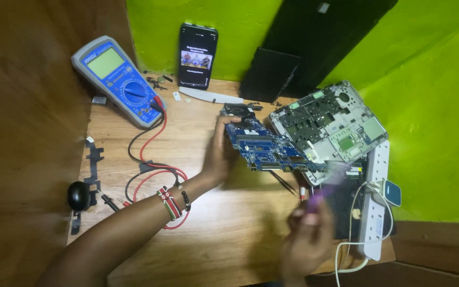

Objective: Repairing a laptop motherboard by cleaning it with a brush and testing it with a multimeter

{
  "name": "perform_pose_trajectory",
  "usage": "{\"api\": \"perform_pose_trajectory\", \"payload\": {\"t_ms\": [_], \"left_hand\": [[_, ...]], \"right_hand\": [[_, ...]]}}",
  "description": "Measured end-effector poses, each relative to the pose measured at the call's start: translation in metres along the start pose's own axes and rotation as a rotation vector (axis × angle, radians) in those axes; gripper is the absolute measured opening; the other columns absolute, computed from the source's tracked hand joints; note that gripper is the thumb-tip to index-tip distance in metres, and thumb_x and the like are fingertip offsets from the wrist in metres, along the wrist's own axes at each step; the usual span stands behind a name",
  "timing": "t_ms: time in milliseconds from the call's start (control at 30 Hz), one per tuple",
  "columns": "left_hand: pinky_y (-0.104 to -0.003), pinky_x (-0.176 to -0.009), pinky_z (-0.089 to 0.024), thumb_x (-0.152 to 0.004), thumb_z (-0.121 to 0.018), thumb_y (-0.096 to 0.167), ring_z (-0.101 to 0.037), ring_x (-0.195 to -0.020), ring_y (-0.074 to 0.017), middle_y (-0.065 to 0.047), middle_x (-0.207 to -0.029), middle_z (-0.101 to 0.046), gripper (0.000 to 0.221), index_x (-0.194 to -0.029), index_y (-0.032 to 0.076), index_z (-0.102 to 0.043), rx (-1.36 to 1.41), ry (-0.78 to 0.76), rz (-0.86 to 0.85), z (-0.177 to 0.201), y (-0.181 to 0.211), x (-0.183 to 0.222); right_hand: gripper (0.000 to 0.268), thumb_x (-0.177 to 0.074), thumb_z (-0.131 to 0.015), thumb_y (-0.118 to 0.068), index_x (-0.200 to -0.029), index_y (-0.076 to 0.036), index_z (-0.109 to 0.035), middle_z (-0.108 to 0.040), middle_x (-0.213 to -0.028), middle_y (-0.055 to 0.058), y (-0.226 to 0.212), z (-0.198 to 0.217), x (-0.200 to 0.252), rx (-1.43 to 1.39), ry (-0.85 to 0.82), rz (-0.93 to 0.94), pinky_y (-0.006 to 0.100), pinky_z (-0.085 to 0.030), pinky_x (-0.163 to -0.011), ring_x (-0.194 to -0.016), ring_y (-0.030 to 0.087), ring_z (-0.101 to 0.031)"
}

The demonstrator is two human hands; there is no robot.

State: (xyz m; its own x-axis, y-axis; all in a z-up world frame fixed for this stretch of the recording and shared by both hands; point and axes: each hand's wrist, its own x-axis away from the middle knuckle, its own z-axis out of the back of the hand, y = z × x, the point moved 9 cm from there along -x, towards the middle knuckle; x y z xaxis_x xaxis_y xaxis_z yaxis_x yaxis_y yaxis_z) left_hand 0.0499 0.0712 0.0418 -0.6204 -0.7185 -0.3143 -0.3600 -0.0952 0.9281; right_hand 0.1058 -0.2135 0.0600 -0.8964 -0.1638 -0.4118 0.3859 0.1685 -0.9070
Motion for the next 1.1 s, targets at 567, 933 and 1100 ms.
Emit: {"api": "perform_pose_trajectory", "payload": {"t_ms": [567,933,1100], "left_hand": [[-0.035,-0.084,-0.062,-0.083,-0.065,-0.015,-0.068,-0.101,-0.0261,-0.016,-0.114,-0.066,0.06,-0.132,0.012,-0.042,-0.036,-0.018,-0.031,-0.001,0.01,0.0],[-0.034,-0.079,-0.066,-0.085,-0.071,-0.01,-0.073,-0.102,-0.0268,-0.016,-0.115,-0.069,0.059,-0.13,0.013,-0.042,-0.058,-0.008,-0.006,0.0,0.003,0.0],[-0.035,-0.08,-0.07,-0.089,-0.062,-0.012,-0.074,-0.106,-0.0304,-0.019,-0.124,-0.067,0.053,-0.13,0.017,-0.046,0.027,-0.016,0.096,-0.001,-0.005,0.0]], "right_hand": [[0.032,-0.103,-0.057,-0.002,-0.135,-0.001,-0.061,-0.057,-0.084,0.011,-0.084,-0.081,0.029,0.315,-0.229,0.359,0.021,-0.041,-0.053,-0.066,0.013,-0.05],[0.039,-0.1,-0.06,0.01,-0.137,-0.003,-0.061,-0.059,-0.086,0.011,-0.084,-0.088,0.028,0.396,-0.239,0.46,0.025,-0.045,-0.06,-0.072,0.016,-0.056],[0.042,-0.098,-0.061,0.016,-0.136,0.0,-0.061,-0.058,-0.085,0.011,-0.087,-0.08,0.021,0.475,-0.211,0.511,0.027,-0.047,-0.066,-0.076,0.02,-0.058]]}}
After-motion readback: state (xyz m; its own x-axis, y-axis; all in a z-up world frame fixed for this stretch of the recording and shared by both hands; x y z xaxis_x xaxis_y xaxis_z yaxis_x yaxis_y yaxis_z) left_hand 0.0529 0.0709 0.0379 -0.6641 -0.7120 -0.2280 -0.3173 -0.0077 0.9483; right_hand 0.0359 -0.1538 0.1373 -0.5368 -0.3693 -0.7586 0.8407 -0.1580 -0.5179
